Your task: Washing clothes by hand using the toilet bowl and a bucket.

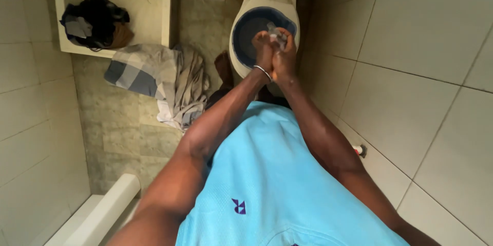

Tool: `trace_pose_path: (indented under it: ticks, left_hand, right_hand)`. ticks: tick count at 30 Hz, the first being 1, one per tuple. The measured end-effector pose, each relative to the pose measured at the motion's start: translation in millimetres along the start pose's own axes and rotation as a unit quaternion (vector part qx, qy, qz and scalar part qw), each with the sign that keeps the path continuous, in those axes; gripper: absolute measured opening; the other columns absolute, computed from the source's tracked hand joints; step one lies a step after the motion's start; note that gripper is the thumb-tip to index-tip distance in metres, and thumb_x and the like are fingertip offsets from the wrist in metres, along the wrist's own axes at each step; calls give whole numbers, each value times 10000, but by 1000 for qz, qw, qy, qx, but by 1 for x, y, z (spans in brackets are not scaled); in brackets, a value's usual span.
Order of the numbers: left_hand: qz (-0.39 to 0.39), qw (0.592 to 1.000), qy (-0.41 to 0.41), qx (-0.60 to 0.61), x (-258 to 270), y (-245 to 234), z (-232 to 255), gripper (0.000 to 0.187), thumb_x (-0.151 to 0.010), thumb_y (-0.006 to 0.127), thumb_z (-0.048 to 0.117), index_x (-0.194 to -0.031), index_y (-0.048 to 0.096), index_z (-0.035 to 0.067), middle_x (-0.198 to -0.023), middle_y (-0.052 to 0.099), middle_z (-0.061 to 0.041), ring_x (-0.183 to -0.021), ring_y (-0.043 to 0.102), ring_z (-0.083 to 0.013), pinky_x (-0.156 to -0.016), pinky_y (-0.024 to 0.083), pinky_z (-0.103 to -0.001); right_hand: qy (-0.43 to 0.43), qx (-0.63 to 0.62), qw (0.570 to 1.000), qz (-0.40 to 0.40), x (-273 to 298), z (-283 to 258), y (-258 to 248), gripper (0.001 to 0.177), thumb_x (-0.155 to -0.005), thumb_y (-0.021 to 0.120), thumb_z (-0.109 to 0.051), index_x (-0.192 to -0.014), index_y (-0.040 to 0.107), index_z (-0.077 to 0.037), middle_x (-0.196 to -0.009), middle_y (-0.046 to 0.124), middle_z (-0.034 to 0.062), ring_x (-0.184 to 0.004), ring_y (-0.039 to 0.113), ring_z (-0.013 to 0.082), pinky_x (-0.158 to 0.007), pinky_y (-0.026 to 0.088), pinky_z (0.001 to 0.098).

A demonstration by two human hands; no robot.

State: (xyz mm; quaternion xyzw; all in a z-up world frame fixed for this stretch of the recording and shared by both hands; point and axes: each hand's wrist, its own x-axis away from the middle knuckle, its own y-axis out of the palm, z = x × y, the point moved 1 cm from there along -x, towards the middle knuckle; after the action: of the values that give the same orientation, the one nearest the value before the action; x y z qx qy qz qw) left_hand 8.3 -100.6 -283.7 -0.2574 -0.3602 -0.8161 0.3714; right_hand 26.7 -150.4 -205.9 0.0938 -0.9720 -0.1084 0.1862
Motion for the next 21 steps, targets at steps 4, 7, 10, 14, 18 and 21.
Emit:
trace_pose_path:
  ticks: [4, 7, 10, 14, 18, 21]
  left_hand:
    - [-79, 995, -51, 39, -50, -33, -10, 482, -992, 568, 119, -1428, 364, 116, -1075, 635, -44, -970, 648, -215, -839, 581, -360]
    - [-116, 979, -134, 105, -55, -43, 3, 378, -951, 527, 105, -1317, 436, 131, -941, 690, -93, -861, 667, -218, -753, 571, -338]
    - [-252, 944, -166, 131, -126, -85, -66, 288, -1126, 614, 261, -1257, 621, 4, -922, 625, -42, -776, 596, -156, -672, 506, -293]
    - [-38, 970, -237, 37, -121, -86, -64, 354, -1037, 681, 395, -931, 657, 58, -798, 622, -83, -655, 592, -212, -573, 514, -367]
    - [-49, 964, -248, 84, -88, -65, -28, 399, -1002, 577, 411, -978, 726, 42, -863, 705, -88, -731, 666, -215, -631, 546, -371]
    - [-72, 964, -256, 25, -79, -50, 9, 419, -981, 567, 451, -935, 705, 58, -798, 669, -76, -685, 641, -211, -585, 543, -386]
  right_hand:
    - [-140, 220, 964, -49, 20, -22, 18, 298, -1119, 611, -309, -1257, 598, -46, -1240, 649, 127, -1186, 620, 232, -1030, 491, 360]
    - [-97, 315, 942, -62, 23, -8, 23, 386, -1090, 528, -419, -1187, 623, -58, -970, 672, 126, -856, 652, 226, -794, 532, 360]
    - [-109, 411, 905, -38, 18, 4, 27, 334, -1147, 566, -381, -1080, 671, -71, -855, 705, 151, -789, 729, 303, -702, 532, 413]
    - [-213, 427, 869, -128, 6, -18, 37, 315, -1022, 602, -255, -1222, 654, -17, -808, 683, 187, -691, 707, 363, -616, 539, 447]
    - [-180, 497, 845, -88, -42, 8, 25, 270, -1068, 589, -303, -1116, 662, -47, -827, 694, 186, -701, 700, 361, -626, 524, 459]
    - [-121, 560, 819, -14, -88, 103, -27, 414, -1206, 560, -389, -927, 682, -109, -833, 698, 174, -747, 693, 365, -692, 499, 487]
